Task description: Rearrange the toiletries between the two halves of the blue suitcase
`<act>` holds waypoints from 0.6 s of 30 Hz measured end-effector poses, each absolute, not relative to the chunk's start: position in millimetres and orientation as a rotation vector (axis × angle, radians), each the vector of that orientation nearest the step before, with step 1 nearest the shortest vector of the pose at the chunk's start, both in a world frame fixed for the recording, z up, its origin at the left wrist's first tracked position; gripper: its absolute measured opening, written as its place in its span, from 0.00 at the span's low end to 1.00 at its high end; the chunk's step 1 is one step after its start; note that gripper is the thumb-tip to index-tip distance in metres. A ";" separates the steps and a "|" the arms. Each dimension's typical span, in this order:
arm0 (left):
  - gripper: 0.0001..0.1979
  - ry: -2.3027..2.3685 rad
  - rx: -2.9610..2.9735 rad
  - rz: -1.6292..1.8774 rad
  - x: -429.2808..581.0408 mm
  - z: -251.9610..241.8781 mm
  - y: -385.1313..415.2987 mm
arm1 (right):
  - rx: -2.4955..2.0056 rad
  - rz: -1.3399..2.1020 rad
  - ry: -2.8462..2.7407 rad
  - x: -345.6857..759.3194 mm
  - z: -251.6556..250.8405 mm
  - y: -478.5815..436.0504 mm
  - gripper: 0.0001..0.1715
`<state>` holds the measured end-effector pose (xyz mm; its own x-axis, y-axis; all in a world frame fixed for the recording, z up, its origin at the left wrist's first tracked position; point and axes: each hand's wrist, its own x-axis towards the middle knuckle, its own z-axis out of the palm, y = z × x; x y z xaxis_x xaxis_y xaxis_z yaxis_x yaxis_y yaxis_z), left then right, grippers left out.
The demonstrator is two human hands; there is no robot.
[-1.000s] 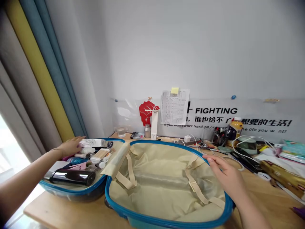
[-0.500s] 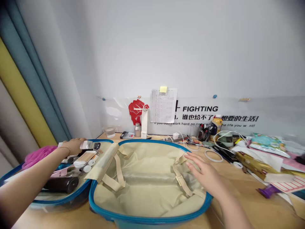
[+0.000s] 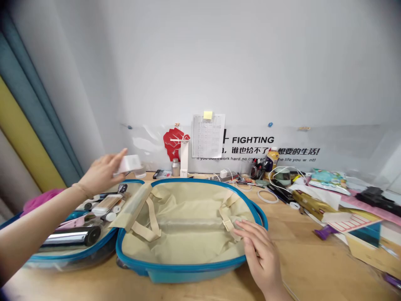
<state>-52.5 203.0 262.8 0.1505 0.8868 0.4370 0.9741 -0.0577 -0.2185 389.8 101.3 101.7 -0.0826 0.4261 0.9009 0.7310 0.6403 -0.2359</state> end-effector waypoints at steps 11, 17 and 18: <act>0.45 -0.954 -3.132 0.503 154.9 200.2 146.4 | -0.962 -0.308 -1.713 391.3 96.0 101.5 0.17; 0.46 -1.110 -3.093 0.592 161.4 179.5 177.6 | -0.929 -0.311 -1.722 389.1 99.3 100.0 0.16; 0.46 -1.143 -3.082 0.600 159.2 178.0 184.0 | -0.935 -0.312 -1.720 389.1 99.3 99.9 0.16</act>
<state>159.2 184.0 178.0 0.7044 0.5892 -0.3958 0.6604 -0.7484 0.0612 389.1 99.9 99.3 -0.0886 0.4286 0.8991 0.7170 0.6541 -0.2411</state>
